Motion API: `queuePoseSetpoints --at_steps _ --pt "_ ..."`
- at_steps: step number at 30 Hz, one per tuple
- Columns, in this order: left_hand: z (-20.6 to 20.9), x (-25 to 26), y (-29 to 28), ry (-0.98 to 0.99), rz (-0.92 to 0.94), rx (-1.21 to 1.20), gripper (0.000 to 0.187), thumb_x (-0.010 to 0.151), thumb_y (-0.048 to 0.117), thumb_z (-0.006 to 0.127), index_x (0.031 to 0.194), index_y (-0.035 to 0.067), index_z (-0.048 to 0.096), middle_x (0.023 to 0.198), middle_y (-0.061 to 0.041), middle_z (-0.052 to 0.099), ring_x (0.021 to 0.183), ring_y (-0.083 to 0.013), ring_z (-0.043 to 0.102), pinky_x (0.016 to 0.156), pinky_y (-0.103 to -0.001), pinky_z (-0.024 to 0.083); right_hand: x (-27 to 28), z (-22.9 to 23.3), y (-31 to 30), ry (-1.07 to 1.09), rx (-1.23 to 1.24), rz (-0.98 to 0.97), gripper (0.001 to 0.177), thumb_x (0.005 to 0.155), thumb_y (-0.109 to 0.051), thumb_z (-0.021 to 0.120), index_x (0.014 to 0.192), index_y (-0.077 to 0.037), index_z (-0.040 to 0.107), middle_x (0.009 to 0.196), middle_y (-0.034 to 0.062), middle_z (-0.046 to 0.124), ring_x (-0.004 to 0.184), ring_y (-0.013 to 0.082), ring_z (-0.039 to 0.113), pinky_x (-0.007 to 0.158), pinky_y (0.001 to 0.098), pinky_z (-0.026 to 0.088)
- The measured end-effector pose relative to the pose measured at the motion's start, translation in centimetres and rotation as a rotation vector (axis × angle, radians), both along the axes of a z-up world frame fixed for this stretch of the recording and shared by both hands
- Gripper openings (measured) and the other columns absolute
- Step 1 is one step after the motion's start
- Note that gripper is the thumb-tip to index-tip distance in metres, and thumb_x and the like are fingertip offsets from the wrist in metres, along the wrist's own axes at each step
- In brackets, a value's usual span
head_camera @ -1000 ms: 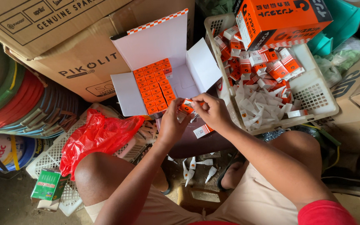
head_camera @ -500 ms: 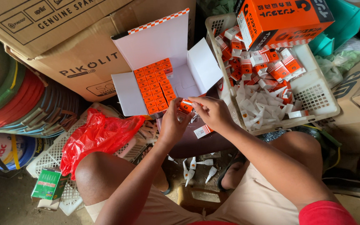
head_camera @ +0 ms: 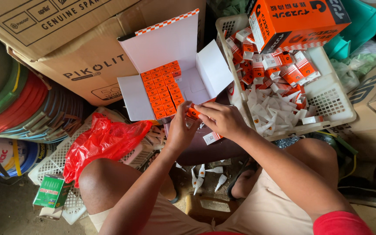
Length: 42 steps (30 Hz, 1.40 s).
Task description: The person takes small white components from a basket, places them into small orange boxes, and then arranges these orange boxes inside a larger white container.
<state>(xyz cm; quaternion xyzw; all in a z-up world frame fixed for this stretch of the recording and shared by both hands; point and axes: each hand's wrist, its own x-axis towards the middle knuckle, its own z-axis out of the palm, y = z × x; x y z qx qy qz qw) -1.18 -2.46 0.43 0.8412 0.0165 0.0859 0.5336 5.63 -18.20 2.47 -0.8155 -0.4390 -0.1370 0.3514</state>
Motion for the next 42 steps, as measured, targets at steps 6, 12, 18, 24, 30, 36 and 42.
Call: queuePoseSetpoints --at_steps 6,12,18,24,30,36,42 --pt "0.4 0.0 -0.7 -0.036 -0.035 -0.039 0.049 0.087 0.015 0.065 0.128 0.010 0.037 0.107 -0.025 0.060 0.097 -0.0476 0.063 0.079 -0.058 0.052 0.6 -1.6 -0.2 0.313 0.095 0.007 0.023 0.090 -0.019 0.060 0.109 -0.010 0.067 0.089 0.0088 0.070 0.052 0.0194 0.061 0.047 0.0287 0.049" --pt "0.6 0.1 -0.7 -0.030 -0.034 -0.053 0.045 0.088 0.017 0.065 0.121 0.005 0.036 0.110 -0.030 0.059 0.094 -0.0519 0.062 0.075 -0.060 0.051 0.4 -2.6 -0.2 0.329 0.107 -0.006 0.021 0.090 -0.020 0.061 0.108 -0.011 0.063 0.088 0.0075 0.070 0.049 0.0175 0.060 0.045 0.0277 0.047" --pt "0.5 0.1 -0.6 -0.024 -0.022 -0.035 0.042 0.089 0.015 0.063 0.121 0.007 0.038 0.111 -0.028 0.059 0.098 -0.0502 0.061 0.078 -0.060 0.051 0.3 -2.5 0.3 0.313 0.059 -0.029 0.017 0.090 -0.018 0.061 0.105 -0.011 0.063 0.087 0.0089 0.070 0.052 0.0196 0.062 0.047 0.0290 0.049" --pt "0.9 0.8 -0.4 -0.082 -0.006 0.000 0.052 0.084 0.001 0.063 0.127 0.001 0.034 0.114 -0.030 0.057 0.108 -0.0512 0.057 0.087 -0.064 0.048 0.7 -4.3 1.1 0.538 0.196 -0.105 0.039 0.086 -0.023 0.068 0.116 -0.008 0.049 0.092 0.0165 0.069 0.061 0.0239 0.066 0.053 0.0325 0.053" --pt "1.7 0.8 0.3 -0.116 0.042 0.027 0.065 0.083 -0.001 0.061 0.134 -0.002 0.021 0.116 -0.030 0.054 0.114 -0.0502 0.053 0.092 -0.065 0.045 1.6 -0.8 1.6 0.541 0.138 -0.092 0.028 0.087 -0.017 0.067 0.108 0.001 0.060 0.086 0.0206 0.065 0.068 0.0300 0.067 0.061 0.0357 0.056" --pt "1.8 0.6 1.4 0.144 0.082 0.101 0.039 0.087 0.020 0.059 0.120 0.005 0.045 0.109 -0.022 0.056 0.098 -0.0462 0.063 0.076 -0.058 0.053 5.8 -1.1 2.7 0.659 0.021 -0.260 0.037 0.086 -0.026 0.070 0.119 -0.014 0.061 0.094 0.0077 0.068 0.084 0.0219 0.067 0.077 0.0359 0.053" --pt "-0.4 1.1 2.4 0.303 0.102 0.191 0.029 0.084 0.036 0.060 0.106 0.018 0.059 0.099 -0.007 0.064 0.091 -0.0330 0.067 0.071 -0.049 0.054 11.0 -7.6 5.9 0.606 -0.109 -0.386 0.031 0.082 -0.028 0.069 0.113 -0.027 0.063 0.086 0.0004 0.071 0.082 0.0198 0.069 0.074 0.0342 0.055"
